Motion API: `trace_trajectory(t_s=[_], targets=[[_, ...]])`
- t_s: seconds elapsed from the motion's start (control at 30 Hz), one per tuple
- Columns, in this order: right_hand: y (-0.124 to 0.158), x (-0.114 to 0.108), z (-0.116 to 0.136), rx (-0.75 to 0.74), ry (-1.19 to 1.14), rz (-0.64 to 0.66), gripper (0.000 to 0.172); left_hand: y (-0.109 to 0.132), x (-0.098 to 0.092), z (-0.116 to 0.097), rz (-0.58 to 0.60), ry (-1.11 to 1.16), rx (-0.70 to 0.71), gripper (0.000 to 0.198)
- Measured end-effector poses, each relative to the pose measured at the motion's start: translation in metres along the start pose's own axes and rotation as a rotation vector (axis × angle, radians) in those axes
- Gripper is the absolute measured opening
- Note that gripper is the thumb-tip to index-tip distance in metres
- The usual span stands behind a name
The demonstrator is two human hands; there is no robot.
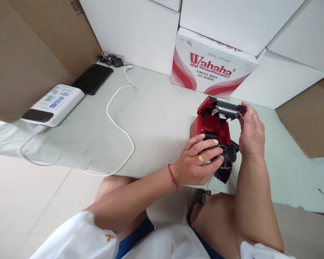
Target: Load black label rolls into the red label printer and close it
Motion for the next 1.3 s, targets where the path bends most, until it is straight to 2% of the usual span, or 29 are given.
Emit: trace_trajectory(t_s=[0.13, 0.23, 0.3, 0.37, 0.43, 0.53, 0.6, 0.67, 0.8, 0.93, 1.13, 1.3], targets=[[0.033, 0.006, 0.002, -0.112, -0.044, -0.102, 0.054, -0.005, -0.003, -0.003, -0.045, 0.012, -0.011, 0.021], [0.062, 0.012, 0.002, -0.169, -0.043, -0.104, 0.054, -0.01, -0.01, 0.001, -0.036, 0.074, -0.034, 0.024], [0.077, 0.016, -0.001, -0.184, -0.038, -0.091, 0.048, -0.015, -0.016, 0.009, -0.011, 0.148, -0.078, 0.033], [0.088, 0.02, -0.006, -0.187, -0.029, -0.083, 0.041, -0.019, -0.021, 0.023, -0.021, 0.272, -0.203, 0.042], [0.095, 0.022, -0.008, -0.203, -0.018, -0.067, 0.038, -0.022, -0.02, 0.041, -0.003, 0.405, -0.433, 0.045], [0.099, 0.02, -0.007, -0.242, -0.019, -0.022, 0.038, -0.02, -0.007, 0.065, 0.083, 0.73, -0.664, 0.062], [0.1, 0.018, -0.004, -0.25, -0.017, 0.002, 0.039, -0.017, 0.002, 0.074, 0.083, 1.0, -0.736, 0.072], [0.1, 0.015, 0.0, -0.247, 0.002, 0.023, 0.039, -0.014, 0.007, 0.078, 0.08, 1.159, -0.766, 0.087], [0.099, 0.011, 0.005, -0.26, 0.058, 0.037, 0.038, -0.01, 0.002, 0.079, 0.158, 1.214, -0.834, 0.112], [0.097, 0.008, 0.005, -0.247, 0.059, 0.037, 0.037, -0.008, -0.003, 0.075, 0.181, 1.218, -0.837, 0.107], [0.094, 0.01, 0.003, -0.231, 0.025, -0.022, 0.035, -0.001, 0.003, 0.073, 0.181, 1.337, -0.859, 0.084], [0.096, 0.015, 0.005, -0.232, 0.071, -0.026, 0.029, 0.004, 0.004, 0.076, 0.172, 1.368, -0.789, 0.094]])
Point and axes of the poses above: each hand's wrist, its own y-axis away from the middle knuckle, its own x-axis out of the palm, z = x × y, the point moved 2 cm from there along -y, towards the middle knuckle, and after that the axes turned 14 degrees about z, right-handed, at the moved point
